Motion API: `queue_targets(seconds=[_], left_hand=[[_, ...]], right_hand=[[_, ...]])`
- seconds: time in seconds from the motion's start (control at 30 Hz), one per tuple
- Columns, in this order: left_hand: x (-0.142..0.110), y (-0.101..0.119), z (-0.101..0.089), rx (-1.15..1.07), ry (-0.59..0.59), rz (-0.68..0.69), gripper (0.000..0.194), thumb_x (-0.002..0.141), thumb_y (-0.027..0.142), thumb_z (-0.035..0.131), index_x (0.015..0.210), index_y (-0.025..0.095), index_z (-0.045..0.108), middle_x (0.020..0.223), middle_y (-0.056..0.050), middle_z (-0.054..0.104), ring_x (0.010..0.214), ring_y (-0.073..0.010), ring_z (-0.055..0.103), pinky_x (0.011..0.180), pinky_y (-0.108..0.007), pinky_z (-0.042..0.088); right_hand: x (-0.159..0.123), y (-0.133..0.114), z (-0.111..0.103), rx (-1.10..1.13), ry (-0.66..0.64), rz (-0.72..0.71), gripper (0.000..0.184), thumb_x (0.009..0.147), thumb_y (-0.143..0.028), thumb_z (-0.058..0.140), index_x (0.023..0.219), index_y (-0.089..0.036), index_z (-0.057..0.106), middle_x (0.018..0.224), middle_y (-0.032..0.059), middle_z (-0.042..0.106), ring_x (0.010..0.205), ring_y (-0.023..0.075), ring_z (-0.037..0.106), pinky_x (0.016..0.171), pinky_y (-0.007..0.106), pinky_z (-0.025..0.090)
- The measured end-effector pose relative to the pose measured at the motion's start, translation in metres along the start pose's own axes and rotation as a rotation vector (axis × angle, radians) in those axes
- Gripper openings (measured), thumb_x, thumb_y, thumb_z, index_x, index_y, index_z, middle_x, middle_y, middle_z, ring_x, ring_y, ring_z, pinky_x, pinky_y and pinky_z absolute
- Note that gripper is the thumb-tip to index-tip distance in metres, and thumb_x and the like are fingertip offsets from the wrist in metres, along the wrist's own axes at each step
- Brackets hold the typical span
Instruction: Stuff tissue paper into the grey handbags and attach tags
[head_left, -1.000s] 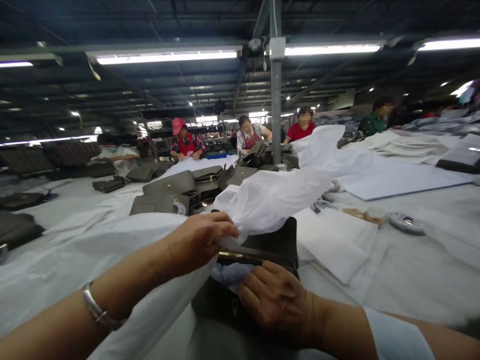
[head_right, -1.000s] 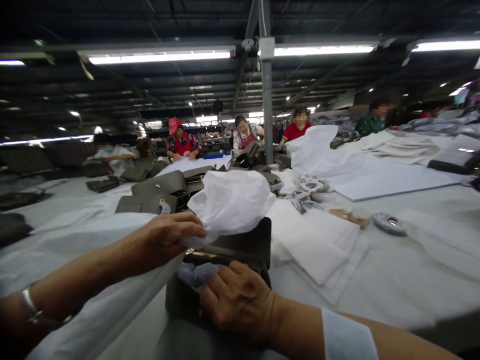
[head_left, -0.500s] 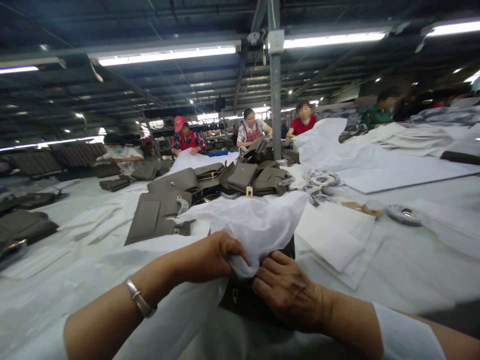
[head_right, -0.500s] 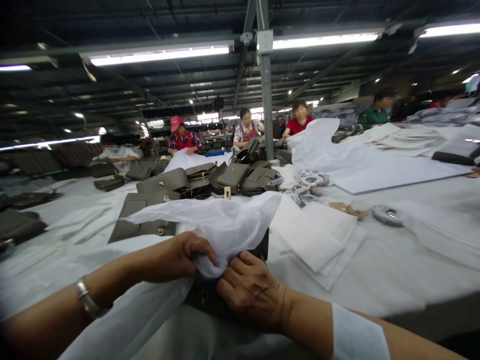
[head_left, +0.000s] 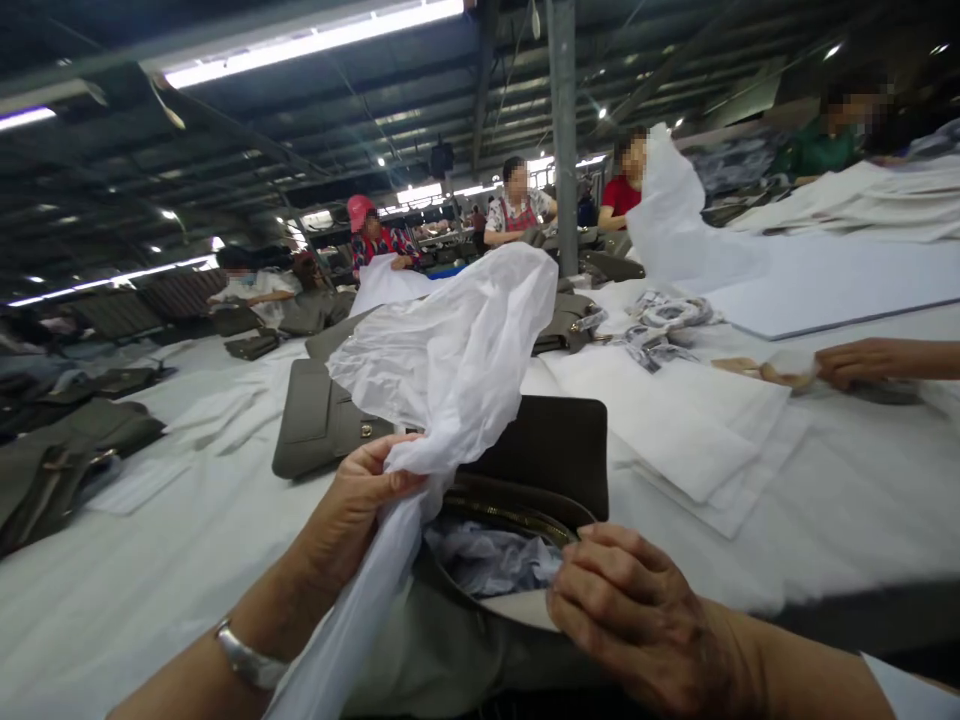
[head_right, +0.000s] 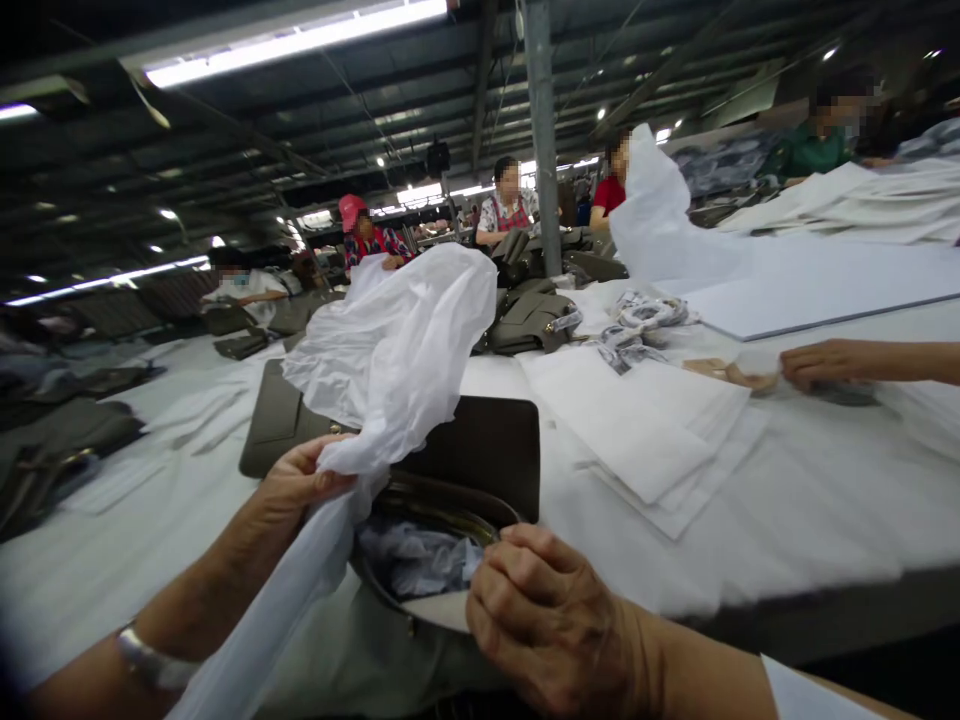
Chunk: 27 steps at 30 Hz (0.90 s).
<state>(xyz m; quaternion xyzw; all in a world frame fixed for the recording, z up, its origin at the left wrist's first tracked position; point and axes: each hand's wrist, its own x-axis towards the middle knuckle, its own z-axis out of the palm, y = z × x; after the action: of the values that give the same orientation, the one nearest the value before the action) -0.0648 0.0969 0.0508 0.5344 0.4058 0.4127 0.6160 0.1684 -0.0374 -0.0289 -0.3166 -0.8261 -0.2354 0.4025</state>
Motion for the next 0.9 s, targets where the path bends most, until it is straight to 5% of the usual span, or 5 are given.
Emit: queue_targets(seconds=[0.43, 0.57, 0.7, 0.8, 0.9], left_hand=[[-0.005, -0.003, -0.001, -0.139, 0.057, -0.011, 0.040, 0.043, 0.020, 0.091, 0.079, 0.019, 0.074, 0.070, -0.001, 0.070, 0.059, -0.0113, 0.061, 0.057, -0.017, 0.048], [-0.004, 0.012, 0.009, 0.088, -0.096, 0.104, 0.031, 0.052, 0.018, 0.086, 0.081, 0.017, 0.075, 0.075, -0.003, 0.069, 0.063, -0.0120, 0.059, 0.058, -0.018, 0.045], [0.001, 0.023, 0.025, 0.367, -0.395, 0.202, 0.019, 0.059, 0.013, 0.079, 0.078, 0.013, 0.076, 0.078, -0.006, 0.067, 0.068, -0.0130, 0.057, 0.060, -0.018, 0.042], [0.010, 0.032, 0.027, 0.288, -0.240, 0.242, 0.024, 0.055, 0.014, 0.081, 0.078, 0.014, 0.075, 0.074, -0.004, 0.067, 0.065, -0.0129, 0.057, 0.057, -0.018, 0.043], [0.017, 0.050, 0.016, 0.128, 0.018, 0.308, 0.034, 0.048, 0.018, 0.085, 0.080, 0.015, 0.073, 0.068, -0.002, 0.067, 0.056, -0.0120, 0.056, 0.052, -0.019, 0.045]], right_hand=[[0.004, -0.007, 0.023, 0.055, 0.062, 0.002, 0.027, 0.092, -0.010, 0.043, 0.075, -0.020, 0.061, 0.086, 0.0000, 0.071, 0.104, 0.0145, 0.061, 0.113, 0.034, 0.035], [0.010, -0.002, 0.010, 0.210, -0.063, 0.056, 0.020, 0.093, -0.016, 0.044, 0.087, -0.021, 0.062, 0.065, -0.0019, 0.065, 0.094, 0.0128, 0.063, 0.110, 0.030, 0.035], [0.024, 0.002, -0.004, 0.310, -0.085, 0.268, 0.016, 0.092, -0.020, 0.048, 0.104, -0.020, 0.060, 0.086, 0.0024, 0.068, 0.084, 0.0142, 0.060, 0.095, 0.029, 0.044], [0.038, 0.009, -0.007, 0.277, -0.085, 0.431, 0.024, 0.085, -0.006, 0.046, 0.100, -0.019, 0.059, 0.099, 0.0058, 0.066, 0.088, 0.0174, 0.058, 0.079, 0.029, 0.047], [0.055, 0.015, -0.002, 0.214, -0.321, 0.518, 0.023, 0.078, -0.004, 0.049, 0.090, -0.020, 0.060, 0.086, 0.0038, 0.064, 0.079, 0.0207, 0.057, 0.071, 0.033, 0.046]])
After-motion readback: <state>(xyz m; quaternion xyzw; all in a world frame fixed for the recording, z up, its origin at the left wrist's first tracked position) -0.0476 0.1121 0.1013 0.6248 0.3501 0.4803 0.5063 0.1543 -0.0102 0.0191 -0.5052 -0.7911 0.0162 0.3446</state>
